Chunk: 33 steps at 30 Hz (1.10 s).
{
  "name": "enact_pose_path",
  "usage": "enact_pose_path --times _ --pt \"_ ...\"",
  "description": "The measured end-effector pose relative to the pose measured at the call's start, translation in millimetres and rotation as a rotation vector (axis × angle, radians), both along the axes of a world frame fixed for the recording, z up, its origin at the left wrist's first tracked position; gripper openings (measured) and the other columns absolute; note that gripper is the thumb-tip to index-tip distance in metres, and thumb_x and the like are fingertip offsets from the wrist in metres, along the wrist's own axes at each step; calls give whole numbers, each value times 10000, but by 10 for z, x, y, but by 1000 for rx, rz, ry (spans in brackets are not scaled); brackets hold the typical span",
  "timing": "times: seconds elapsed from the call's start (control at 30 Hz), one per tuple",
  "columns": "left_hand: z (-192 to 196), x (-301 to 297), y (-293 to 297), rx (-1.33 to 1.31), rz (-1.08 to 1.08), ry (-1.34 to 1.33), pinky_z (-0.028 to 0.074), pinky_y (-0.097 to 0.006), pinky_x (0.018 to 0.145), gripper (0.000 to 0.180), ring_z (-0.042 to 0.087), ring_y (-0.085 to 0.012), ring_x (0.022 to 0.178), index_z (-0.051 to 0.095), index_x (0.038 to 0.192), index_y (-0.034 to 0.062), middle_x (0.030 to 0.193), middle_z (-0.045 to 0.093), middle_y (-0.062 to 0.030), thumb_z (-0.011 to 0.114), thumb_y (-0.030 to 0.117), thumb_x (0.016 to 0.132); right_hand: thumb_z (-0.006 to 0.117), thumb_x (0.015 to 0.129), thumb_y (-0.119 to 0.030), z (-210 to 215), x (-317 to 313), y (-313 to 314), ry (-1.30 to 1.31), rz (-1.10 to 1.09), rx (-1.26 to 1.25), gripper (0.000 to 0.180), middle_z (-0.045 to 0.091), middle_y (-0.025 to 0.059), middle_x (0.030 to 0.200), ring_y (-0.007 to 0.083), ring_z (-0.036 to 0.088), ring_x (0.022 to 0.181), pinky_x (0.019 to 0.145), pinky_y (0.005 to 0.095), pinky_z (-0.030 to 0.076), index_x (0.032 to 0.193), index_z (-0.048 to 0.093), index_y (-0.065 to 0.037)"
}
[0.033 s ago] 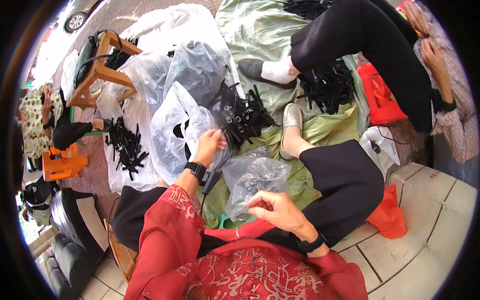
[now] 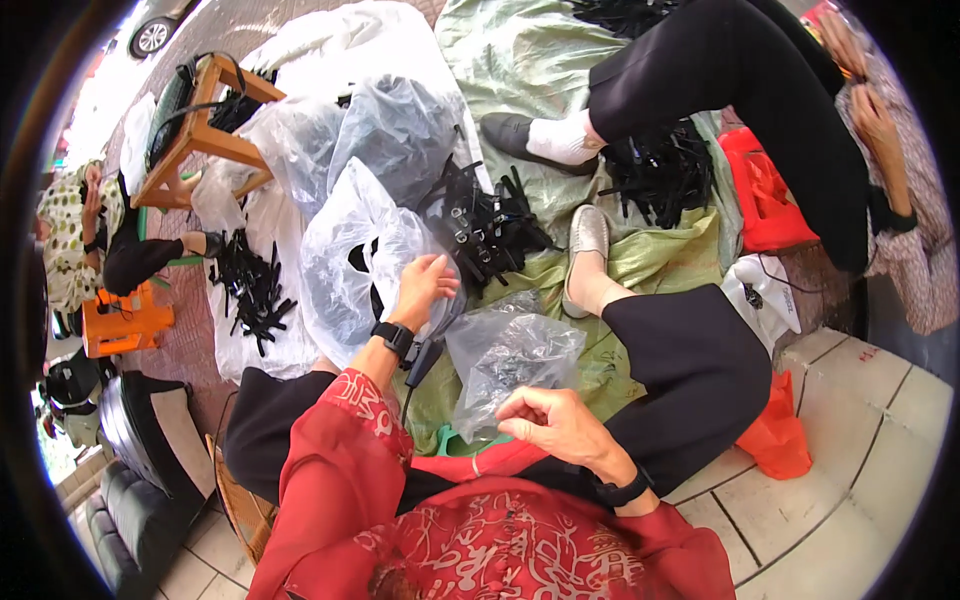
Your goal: The recorder manually assembles small black plastic shoe buckles and straps.
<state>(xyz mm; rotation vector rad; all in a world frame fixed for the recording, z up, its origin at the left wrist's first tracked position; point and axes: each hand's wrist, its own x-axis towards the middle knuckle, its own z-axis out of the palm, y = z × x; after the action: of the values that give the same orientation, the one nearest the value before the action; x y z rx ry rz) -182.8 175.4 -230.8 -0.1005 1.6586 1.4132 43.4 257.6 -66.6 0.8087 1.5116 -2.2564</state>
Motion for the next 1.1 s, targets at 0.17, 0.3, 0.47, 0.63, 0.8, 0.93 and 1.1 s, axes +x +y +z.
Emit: enact_pose_path --times 0.17,0.3,0.47,0.63,0.8,0.93,1.1 --pt "385 63 -192 0 73 197 344 -190 346 279 440 -75 383 553 660 0 519 496 -31 532 229 818 560 753 -169 -611 42 -15 85 378 339 190 560 116 736 214 537 664 604 313 414 784 574 17" --pt "65 -196 -674 153 410 332 321 -193 357 322 416 -60 379 527 582 27 497 481 -16 523 248 816 507 709 -124 -1025 3 -154 -63 443 633 161 559 189 757 328 549 730 653 385 424 765 578 9" --pt "-516 -314 -1103 -485 -268 731 444 -351 672 217 553 -279 713 584 896 -1 686 555 -148 486 90 725 461 720 -135 -1322 -50 -172 -289 285 614 235 579 197 806 323 557 799 705 376 423 883 567 -4" --pt "-520 -299 -945 -624 -310 893 380 -455 801 470 404 -382 1006 453 1140 65 1051 422 -237 544 69 679 470 753 -152 -1398 -127 -96 -482 234 420 534 564 200 952 329 539 901 773 361 415 1260 316 -87" --pt "-276 -324 -840 -879 -640 836 394 -522 742 580 354 -380 1048 431 1131 87 1113 361 -192 682 126 610 540 739 -142 -2136 325 -289 -301 13 267 691 411 247 1191 382 409 1083 919 374 325 1324 174 -133" --pt "-277 -322 -902 -919 -660 785 442 -456 643 472 493 -340 891 475 1037 115 933 490 -155 680 131 612 532 744 -143 -1907 15 -378 -352 409 543 622 359 216 1235 354 386 1113 881 388 351 1293 240 -167" --pt "-389 -213 -1008 -722 -408 891 436 -397 583 198 552 -300 725 553 867 89 734 558 -127 612 125 682 549 719 -136 -1875 86 -560 -226 314 699 583 428 264 1125 392 424 1046 838 393 376 1245 298 -138"
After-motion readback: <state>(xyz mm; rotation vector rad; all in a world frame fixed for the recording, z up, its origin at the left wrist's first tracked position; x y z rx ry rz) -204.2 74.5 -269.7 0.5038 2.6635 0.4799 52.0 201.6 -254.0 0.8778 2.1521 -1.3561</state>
